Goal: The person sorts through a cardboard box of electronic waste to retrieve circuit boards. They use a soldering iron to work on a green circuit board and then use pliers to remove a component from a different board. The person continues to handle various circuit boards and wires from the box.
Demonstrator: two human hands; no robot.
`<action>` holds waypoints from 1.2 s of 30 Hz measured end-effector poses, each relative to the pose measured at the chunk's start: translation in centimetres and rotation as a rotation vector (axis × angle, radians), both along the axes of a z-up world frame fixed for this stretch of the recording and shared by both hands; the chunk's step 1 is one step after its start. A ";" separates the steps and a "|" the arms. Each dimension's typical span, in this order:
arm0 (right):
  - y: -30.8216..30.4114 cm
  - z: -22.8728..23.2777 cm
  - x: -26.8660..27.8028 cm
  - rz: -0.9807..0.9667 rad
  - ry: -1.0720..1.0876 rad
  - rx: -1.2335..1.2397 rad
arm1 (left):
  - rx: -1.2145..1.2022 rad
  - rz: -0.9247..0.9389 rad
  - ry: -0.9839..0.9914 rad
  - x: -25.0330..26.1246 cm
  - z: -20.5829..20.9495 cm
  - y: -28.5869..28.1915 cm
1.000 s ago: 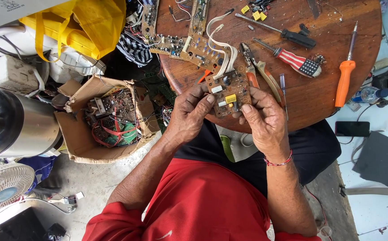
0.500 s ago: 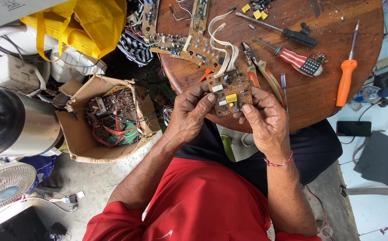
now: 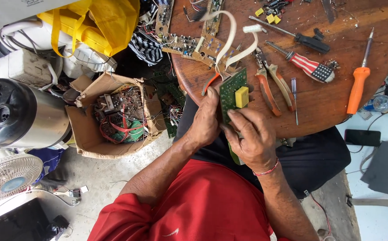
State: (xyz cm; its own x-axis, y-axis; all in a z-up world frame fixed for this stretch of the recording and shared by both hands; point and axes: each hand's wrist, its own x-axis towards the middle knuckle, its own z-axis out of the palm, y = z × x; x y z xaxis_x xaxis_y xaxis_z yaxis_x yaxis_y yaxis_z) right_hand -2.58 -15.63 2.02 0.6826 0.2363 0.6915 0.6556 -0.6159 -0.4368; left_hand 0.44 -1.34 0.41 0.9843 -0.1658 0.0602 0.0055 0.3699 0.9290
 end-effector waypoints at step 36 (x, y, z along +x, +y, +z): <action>-1.4 -0.9 -0.5 0.028 0.083 0.155 | -1.018 -0.070 0.318 0.1 -2.9 -0.3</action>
